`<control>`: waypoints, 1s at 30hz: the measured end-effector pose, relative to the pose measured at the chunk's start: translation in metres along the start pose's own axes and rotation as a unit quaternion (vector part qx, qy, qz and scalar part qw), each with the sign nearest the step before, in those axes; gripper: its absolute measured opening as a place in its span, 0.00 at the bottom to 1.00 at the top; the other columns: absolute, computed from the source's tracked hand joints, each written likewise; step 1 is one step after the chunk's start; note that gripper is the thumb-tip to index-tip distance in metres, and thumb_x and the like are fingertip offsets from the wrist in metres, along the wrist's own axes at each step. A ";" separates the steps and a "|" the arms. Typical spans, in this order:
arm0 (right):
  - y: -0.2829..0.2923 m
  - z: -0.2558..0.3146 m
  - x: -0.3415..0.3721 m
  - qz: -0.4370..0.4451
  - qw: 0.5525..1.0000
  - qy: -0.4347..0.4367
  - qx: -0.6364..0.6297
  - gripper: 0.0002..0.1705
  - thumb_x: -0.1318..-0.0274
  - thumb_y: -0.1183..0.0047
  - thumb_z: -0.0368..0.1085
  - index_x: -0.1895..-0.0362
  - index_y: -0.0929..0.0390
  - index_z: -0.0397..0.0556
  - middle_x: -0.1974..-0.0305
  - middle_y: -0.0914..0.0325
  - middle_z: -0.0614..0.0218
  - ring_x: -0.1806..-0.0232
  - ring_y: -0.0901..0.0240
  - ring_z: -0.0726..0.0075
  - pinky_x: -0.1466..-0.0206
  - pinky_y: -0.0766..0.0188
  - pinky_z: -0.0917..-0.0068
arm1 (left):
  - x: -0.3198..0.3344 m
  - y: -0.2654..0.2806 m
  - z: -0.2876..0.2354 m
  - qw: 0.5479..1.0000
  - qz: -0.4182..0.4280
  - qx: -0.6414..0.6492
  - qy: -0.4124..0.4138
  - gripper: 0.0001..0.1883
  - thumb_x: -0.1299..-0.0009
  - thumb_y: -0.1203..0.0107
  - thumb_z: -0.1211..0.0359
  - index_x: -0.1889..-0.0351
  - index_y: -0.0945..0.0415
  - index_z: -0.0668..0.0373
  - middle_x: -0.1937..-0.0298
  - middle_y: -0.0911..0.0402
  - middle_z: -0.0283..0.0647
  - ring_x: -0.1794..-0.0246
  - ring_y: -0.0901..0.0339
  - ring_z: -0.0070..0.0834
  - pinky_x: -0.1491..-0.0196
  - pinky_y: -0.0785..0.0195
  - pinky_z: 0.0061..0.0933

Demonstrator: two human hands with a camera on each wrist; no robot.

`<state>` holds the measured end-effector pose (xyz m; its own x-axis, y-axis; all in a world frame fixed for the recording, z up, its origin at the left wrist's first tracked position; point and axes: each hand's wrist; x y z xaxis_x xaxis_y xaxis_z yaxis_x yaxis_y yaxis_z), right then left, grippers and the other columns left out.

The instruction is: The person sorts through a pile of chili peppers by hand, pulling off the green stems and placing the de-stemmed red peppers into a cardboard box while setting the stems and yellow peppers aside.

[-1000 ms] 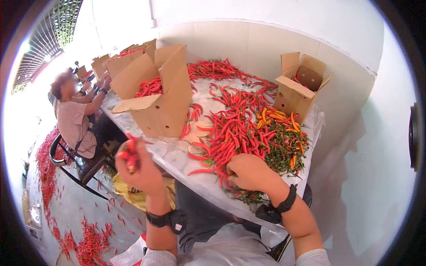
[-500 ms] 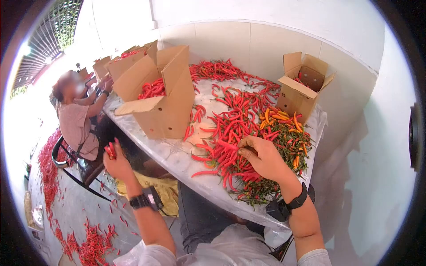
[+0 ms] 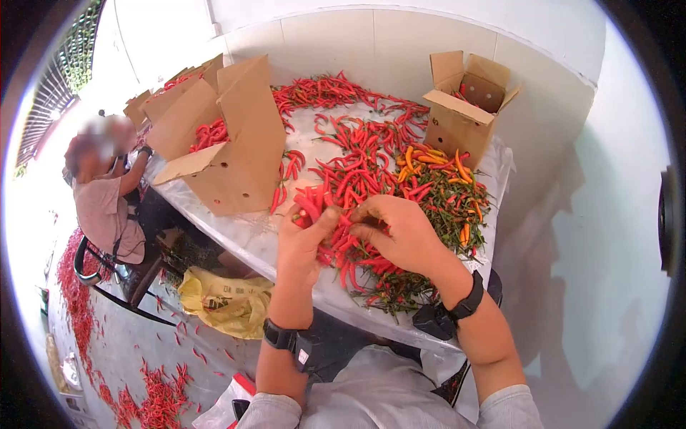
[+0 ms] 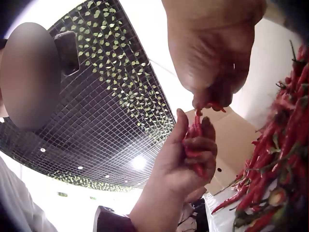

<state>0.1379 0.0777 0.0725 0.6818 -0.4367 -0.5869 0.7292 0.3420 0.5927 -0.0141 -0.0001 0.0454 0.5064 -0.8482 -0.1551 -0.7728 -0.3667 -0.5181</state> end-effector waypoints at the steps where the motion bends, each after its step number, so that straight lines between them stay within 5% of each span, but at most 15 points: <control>1: 0.001 -0.002 -0.001 0.007 1.000 0.003 0.003 0.11 0.54 0.43 0.37 0.68 0.26 0.44 0.71 0.26 0.56 0.66 0.27 0.51 0.63 0.31 0.63 | -0.001 -0.007 0.001 1.000 0.005 0.002 0.004 0.13 0.40 0.39 0.72 0.59 0.27 0.61 0.71 0.23 0.31 0.77 0.30 0.14 0.76 0.38 0.16; 6: 0.016 -0.008 0.003 0.066 0.997 -0.025 0.036 0.15 0.62 0.38 0.43 0.74 0.24 0.45 0.73 0.26 0.56 0.67 0.27 0.50 0.63 0.31 0.60 | -0.009 -0.015 0.003 0.995 -0.034 0.074 0.054 0.10 0.34 0.47 0.72 0.56 0.29 0.61 0.66 0.23 0.36 0.73 0.26 0.21 0.71 0.30 0.24; 9: 0.035 -0.015 0.011 0.257 0.953 -0.092 0.132 0.18 0.67 0.37 0.46 0.78 0.23 0.45 0.75 0.25 0.55 0.68 0.27 0.50 0.64 0.31 0.59 | -0.014 -0.002 0.007 0.988 -0.023 0.142 0.052 0.09 0.31 0.49 0.65 0.60 0.29 0.60 0.70 0.23 0.34 0.71 0.25 0.23 0.68 0.29 0.25; 12: 0.040 -0.011 0.013 0.320 0.910 -0.131 0.229 0.16 0.67 0.37 0.43 0.76 0.23 0.46 0.74 0.25 0.59 0.69 0.27 0.55 0.65 0.33 0.63 | -0.019 0.019 0.020 0.979 -0.025 0.185 0.084 0.10 0.29 0.53 0.62 0.59 0.29 0.58 0.71 0.24 0.36 0.71 0.25 0.28 0.65 0.28 0.31; 15: 0.035 -0.023 0.015 0.287 0.931 -0.103 0.202 0.14 0.64 0.38 0.40 0.74 0.23 0.45 0.72 0.25 0.57 0.68 0.27 0.53 0.64 0.32 0.64 | -0.021 0.027 0.026 0.971 -0.025 0.213 0.103 0.11 0.28 0.56 0.60 0.57 0.30 0.56 0.71 0.24 0.36 0.72 0.26 0.28 0.64 0.27 0.35; 18: 0.030 -0.025 0.010 0.132 0.982 -0.094 0.092 0.11 0.59 0.42 0.39 0.74 0.24 0.45 0.71 0.25 0.54 0.66 0.27 0.51 0.63 0.31 0.62 | -0.017 0.018 0.022 0.961 -0.043 0.250 0.110 0.09 0.28 0.55 0.62 0.56 0.31 0.55 0.71 0.25 0.34 0.72 0.26 0.27 0.66 0.27 0.36; 24: 0.026 -0.014 -0.002 -0.031 0.993 -0.116 0.004 0.08 0.53 0.44 0.36 0.70 0.23 0.45 0.71 0.25 0.58 0.67 0.27 0.59 0.63 0.32 0.67 | -0.012 0.003 0.028 0.985 -0.081 0.130 0.082 0.10 0.33 0.47 0.66 0.57 0.30 0.59 0.72 0.27 0.30 0.74 0.29 0.21 0.70 0.30 0.25; 30: 0.019 -0.018 -0.002 -0.072 0.992 -0.106 0.001 0.09 0.54 0.41 0.33 0.71 0.24 0.41 0.72 0.23 0.63 0.68 0.26 0.70 0.61 0.31 0.74 | -0.011 0.006 0.050 0.988 0.079 0.104 0.079 0.19 0.42 0.37 0.71 0.53 0.30 0.60 0.67 0.24 0.32 0.72 0.28 0.20 0.67 0.30 0.22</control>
<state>0.1513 0.0998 0.0754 0.5432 -0.6456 -0.5368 0.8177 0.2615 0.5129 -0.0049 0.0259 0.0016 0.3059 -0.9441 -0.1230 -0.7337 -0.1514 -0.6624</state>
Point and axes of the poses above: each hand's wrist, its own x-axis away from the middle knuckle, its own y-axis out of the back of the hand, z = x × y
